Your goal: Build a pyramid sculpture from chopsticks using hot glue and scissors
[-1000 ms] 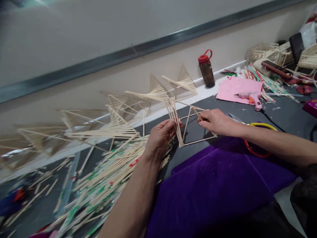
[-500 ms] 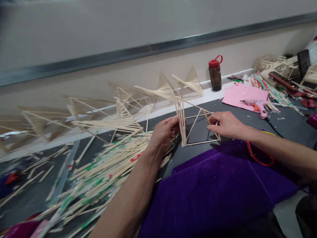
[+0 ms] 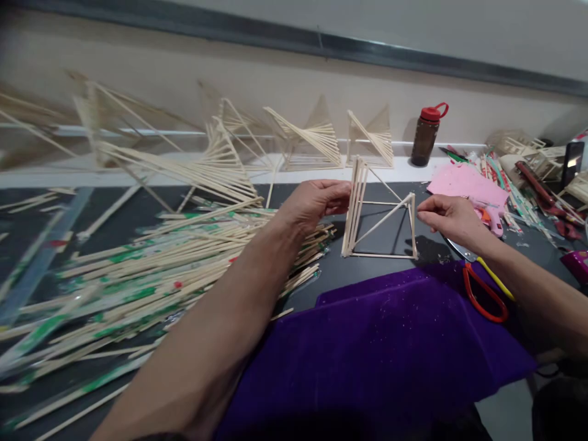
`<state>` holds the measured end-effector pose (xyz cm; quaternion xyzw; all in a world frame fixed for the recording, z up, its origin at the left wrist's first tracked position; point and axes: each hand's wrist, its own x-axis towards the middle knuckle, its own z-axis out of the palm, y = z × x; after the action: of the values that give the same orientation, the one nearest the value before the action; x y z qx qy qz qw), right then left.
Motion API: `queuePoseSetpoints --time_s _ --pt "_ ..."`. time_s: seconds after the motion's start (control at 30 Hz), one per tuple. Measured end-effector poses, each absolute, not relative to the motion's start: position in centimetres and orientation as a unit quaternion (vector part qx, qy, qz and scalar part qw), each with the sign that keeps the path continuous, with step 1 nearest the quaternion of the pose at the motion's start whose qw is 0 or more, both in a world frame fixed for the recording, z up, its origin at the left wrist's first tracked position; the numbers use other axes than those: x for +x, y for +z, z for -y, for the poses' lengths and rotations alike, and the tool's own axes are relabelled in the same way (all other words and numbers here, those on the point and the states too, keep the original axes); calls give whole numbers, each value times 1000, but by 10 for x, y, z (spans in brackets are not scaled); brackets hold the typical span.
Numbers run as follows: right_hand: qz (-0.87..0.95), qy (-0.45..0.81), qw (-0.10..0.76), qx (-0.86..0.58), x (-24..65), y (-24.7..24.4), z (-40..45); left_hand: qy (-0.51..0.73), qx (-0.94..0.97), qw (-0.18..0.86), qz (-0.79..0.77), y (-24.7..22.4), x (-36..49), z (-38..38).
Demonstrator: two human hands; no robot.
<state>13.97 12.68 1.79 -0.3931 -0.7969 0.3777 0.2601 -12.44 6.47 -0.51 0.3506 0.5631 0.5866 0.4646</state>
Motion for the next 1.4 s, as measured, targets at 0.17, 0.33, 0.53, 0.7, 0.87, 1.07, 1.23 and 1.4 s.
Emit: queuePoseSetpoints --time_s 0.17,0.33,0.53,0.7,0.87,1.07,1.23,1.4 --pt "794 364 264 -409 137 15 -133 591 362 456 -558 4 -127 -69" --pt "795 361 255 -416 137 16 -134 604 365 453 -545 9 -126 -73" --pt "796 363 263 -407 136 12 -134 621 365 446 -531 12 -124 -75" --pt "799 361 253 -410 135 11 -134 624 371 442 -527 15 -120 -75" --pt "803 359 249 -406 132 18 -128 618 377 427 -543 16 -118 -73" --pt "790 352 250 -435 142 18 -130 616 381 345 -597 21 -128 -69" --pt "787 304 252 -475 170 24 -141 616 417 278 -608 25 -129 -68" --pt "729 260 304 -556 220 28 -178 616 387 275 -628 29 -127 -73"
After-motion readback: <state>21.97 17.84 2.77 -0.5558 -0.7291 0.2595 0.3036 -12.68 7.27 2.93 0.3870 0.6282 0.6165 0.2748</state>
